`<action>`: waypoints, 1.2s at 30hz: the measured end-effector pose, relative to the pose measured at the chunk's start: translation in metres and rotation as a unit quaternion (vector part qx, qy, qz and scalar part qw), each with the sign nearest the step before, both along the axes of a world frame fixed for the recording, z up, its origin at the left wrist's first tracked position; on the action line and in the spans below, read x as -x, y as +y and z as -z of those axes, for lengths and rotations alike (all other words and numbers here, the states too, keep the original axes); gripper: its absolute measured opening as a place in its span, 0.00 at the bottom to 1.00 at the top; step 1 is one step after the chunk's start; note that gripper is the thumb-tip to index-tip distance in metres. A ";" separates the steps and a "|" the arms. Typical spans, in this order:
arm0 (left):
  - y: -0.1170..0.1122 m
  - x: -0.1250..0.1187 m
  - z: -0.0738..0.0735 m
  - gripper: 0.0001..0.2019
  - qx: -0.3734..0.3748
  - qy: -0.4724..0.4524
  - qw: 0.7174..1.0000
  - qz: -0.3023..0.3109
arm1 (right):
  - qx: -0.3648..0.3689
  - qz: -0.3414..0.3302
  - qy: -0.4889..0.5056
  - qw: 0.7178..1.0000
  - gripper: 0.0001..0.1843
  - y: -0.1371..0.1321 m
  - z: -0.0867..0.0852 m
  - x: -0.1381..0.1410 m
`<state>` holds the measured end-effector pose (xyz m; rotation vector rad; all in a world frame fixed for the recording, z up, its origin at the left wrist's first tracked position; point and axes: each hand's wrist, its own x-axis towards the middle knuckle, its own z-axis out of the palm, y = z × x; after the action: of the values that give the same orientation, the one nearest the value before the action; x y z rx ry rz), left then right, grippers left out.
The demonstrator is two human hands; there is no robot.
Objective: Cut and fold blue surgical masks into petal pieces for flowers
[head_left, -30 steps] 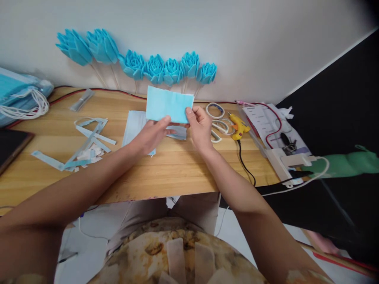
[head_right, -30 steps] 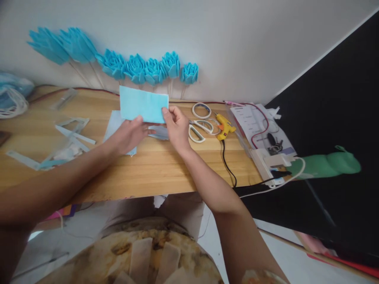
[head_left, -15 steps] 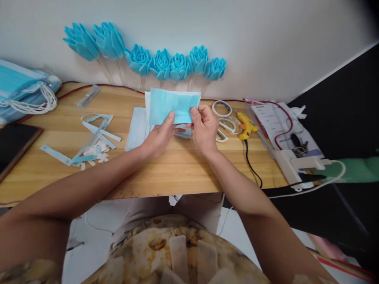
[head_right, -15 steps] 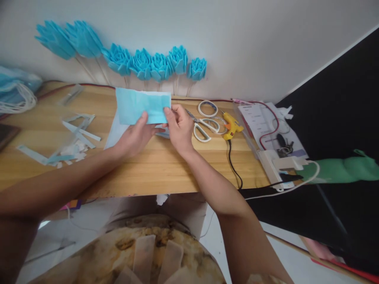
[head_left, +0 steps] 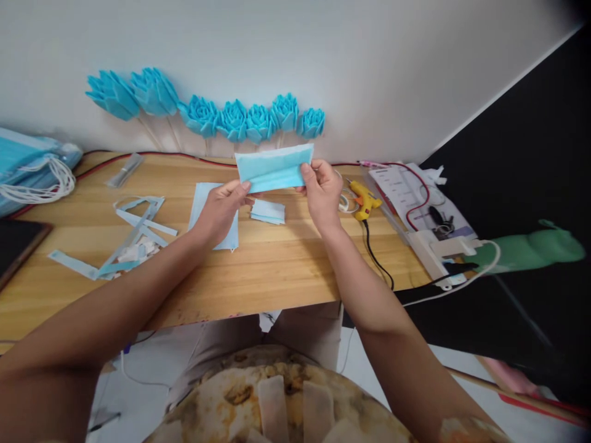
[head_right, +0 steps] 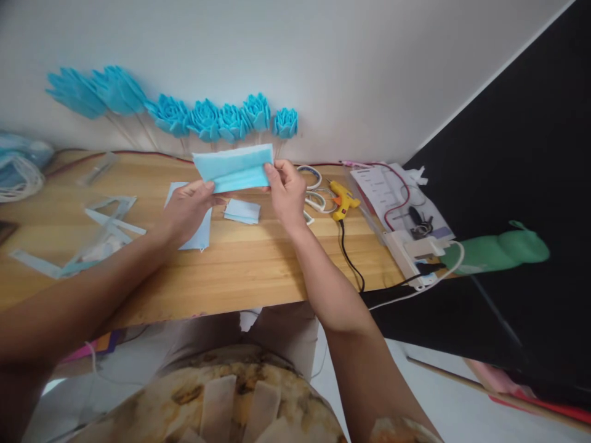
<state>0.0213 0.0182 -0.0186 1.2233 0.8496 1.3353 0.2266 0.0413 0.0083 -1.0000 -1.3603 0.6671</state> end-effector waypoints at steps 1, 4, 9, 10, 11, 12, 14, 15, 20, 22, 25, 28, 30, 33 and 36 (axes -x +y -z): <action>0.002 0.003 0.001 0.17 0.003 0.005 1.000 -0.002 | 0.005 -0.003 -0.006 1.000 0.24 0.000 0.000 -0.001; 0.007 0.007 0.001 0.14 0.014 -0.006 1.000 0.005 | 0.024 -0.015 -0.024 0.999 0.24 0.000 0.001 -0.001; 0.007 0.006 -0.006 0.18 0.028 -0.051 0.998 0.025 | 0.045 -0.035 -0.010 0.998 0.24 -0.002 0.002 0.003; 0.007 0.006 -0.007 0.18 0.031 -0.051 0.998 0.020 | 0.050 -0.037 -0.007 0.998 0.24 -0.003 0.002 0.004; 0.007 0.006 -0.008 0.17 0.033 -0.049 0.998 0.009 | 0.056 -0.038 -0.008 0.998 0.23 -0.004 0.003 0.004; 0.007 0.007 -0.008 0.16 0.036 -0.044 0.998 -0.005 | 0.063 -0.040 -0.012 0.997 0.23 -0.004 0.003 0.005; 0.009 0.010 -0.008 0.15 0.044 -0.024 0.998 -0.041 | 0.075 -0.045 -0.024 0.996 0.22 -0.005 0.006 0.005; 0.010 0.011 -0.008 0.15 0.050 -0.010 0.997 -0.058 | 0.078 -0.048 -0.031 0.995 0.22 -0.005 0.007 0.004; 0.011 0.016 -0.009 0.14 0.067 0.041 0.993 -0.083 | 0.056 -0.031 -0.076 0.995 0.21 -0.003 0.009 0.000; 0.010 0.016 -0.009 0.14 0.069 0.051 0.993 -0.076 | 0.058 -0.014 -0.090 0.994 0.22 -0.003 0.008 -0.002; 0.008 0.015 -0.009 0.14 0.076 0.064 0.993 -0.071 | 0.071 0.005 -0.088 0.994 0.21 -0.003 0.005 -0.003; 0.006 0.015 -0.010 0.15 0.083 0.070 0.992 -0.060 | 0.078 0.013 -0.072 0.994 0.20 -0.004 0.002 -0.003; 0.005 0.015 -0.012 0.16 0.080 0.077 0.992 -0.055 | 0.085 0.020 -0.070 0.994 0.19 -0.005 0.000 -0.003; 0.004 0.014 -0.014 0.17 0.077 0.087 0.992 -0.056 | 0.095 0.026 -0.066 0.993 0.19 -0.005 0.000 -0.003; 0.005 0.015 -0.012 0.18 0.083 0.087 0.991 -0.056 | 0.091 0.019 -0.046 0.995 0.17 -0.005 0.000 -0.004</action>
<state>0.0062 0.0236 -0.0065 1.1868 1.1438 1.2317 0.2302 0.0361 0.0082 -1.2117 -1.3741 0.7335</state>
